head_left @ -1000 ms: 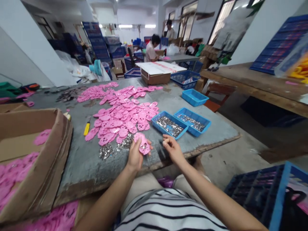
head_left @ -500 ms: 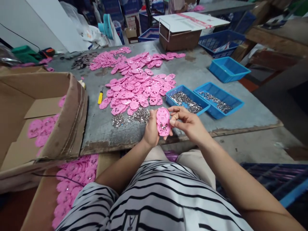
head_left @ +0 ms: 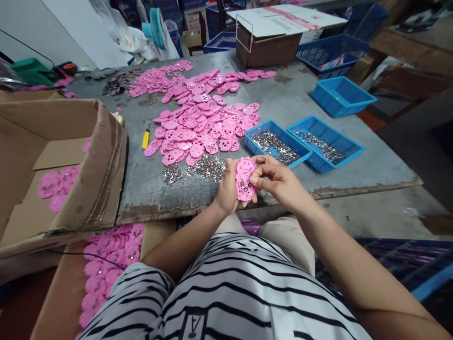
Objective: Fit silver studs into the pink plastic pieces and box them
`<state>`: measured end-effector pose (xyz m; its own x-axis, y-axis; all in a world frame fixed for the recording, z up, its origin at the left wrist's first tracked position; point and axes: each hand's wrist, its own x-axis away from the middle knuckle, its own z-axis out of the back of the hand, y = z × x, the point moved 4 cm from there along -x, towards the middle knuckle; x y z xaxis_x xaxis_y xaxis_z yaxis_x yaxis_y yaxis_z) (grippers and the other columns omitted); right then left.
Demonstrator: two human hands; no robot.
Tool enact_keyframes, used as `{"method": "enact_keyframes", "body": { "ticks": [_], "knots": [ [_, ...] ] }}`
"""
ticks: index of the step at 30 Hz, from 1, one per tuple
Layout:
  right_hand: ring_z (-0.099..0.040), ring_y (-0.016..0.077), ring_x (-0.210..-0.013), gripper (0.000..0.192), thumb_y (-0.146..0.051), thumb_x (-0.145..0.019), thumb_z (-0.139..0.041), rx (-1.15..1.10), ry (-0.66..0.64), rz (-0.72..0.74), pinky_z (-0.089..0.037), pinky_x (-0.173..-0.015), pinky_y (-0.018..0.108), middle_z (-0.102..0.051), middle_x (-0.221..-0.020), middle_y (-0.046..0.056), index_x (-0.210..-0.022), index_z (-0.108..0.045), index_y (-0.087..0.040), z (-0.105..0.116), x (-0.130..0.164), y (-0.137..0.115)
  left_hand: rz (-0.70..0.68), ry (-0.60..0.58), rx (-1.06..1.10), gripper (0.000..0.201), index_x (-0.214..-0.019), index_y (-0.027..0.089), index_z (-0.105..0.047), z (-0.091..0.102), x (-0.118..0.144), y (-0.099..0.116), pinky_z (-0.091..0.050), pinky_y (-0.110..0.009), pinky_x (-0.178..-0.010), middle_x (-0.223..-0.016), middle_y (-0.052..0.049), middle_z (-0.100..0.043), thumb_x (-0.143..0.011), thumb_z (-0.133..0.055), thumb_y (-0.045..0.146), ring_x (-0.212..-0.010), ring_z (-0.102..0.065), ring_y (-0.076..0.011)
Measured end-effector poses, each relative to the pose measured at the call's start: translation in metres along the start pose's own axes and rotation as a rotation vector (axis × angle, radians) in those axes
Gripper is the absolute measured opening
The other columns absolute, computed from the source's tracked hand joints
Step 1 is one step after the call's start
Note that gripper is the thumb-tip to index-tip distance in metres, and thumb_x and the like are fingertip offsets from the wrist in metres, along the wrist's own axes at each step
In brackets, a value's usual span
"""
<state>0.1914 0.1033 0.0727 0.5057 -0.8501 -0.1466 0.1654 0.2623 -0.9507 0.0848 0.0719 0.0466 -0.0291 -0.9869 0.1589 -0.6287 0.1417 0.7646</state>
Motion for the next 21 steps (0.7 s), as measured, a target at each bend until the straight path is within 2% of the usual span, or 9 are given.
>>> {"method": "enact_keyframes", "body": {
  "ticks": [5,9,15,21],
  "knots": [
    [-0.057,0.0195,-0.097,0.022,-0.034,-0.076,-0.066,0.026,-0.021,0.001,-0.046,-0.090,0.038,-0.057,-0.101,0.005,-0.061,-0.064,-0.019,0.003,-0.002,0.004,0.005,-0.036,-0.031,0.066,-0.096,0.017,-0.054,0.001,-0.002,-0.002,-0.026,-0.014,-0.026,-0.057,0.002,-0.057,-0.076,-0.043,0.079,-0.036,-0.053,-0.0095],
    [-0.056,0.0193,-0.097,0.019,-0.031,-0.076,-0.066,0.061,-0.070,0.012,-0.048,-0.086,0.036,-0.058,-0.097,0.004,-0.060,-0.064,-0.020,0.006,-0.004,0.005,0.036,-0.055,-0.063,0.066,-0.094,0.017,-0.055,0.003,-0.004,-0.007,-0.025,-0.016,-0.024,-0.055,0.002,-0.058,-0.077,-0.040,0.079,-0.029,-0.047,-0.0085],
    [-0.055,0.0187,-0.092,0.021,-0.033,-0.075,-0.068,0.049,-0.115,-0.015,-0.049,-0.080,0.035,-0.057,-0.092,0.004,-0.058,-0.063,-0.021,0.008,-0.007,0.010,0.011,-0.078,-0.140,0.075,-0.095,0.016,-0.057,0.007,-0.008,-0.015,-0.024,-0.017,-0.025,-0.050,0.002,-0.057,-0.071,-0.039,0.085,-0.028,-0.047,-0.0096],
    [-0.053,0.0220,-0.098,0.030,-0.037,-0.078,-0.067,0.072,-0.191,-0.024,-0.044,-0.092,0.041,-0.058,-0.074,0.004,-0.053,-0.061,-0.022,0.008,-0.010,0.013,0.021,-0.117,-0.201,0.073,-0.084,0.017,-0.053,0.008,-0.011,-0.018,-0.025,-0.017,-0.023,-0.046,0.001,-0.056,-0.071,-0.033,0.087,-0.026,-0.046,-0.0110]
  ]
}}
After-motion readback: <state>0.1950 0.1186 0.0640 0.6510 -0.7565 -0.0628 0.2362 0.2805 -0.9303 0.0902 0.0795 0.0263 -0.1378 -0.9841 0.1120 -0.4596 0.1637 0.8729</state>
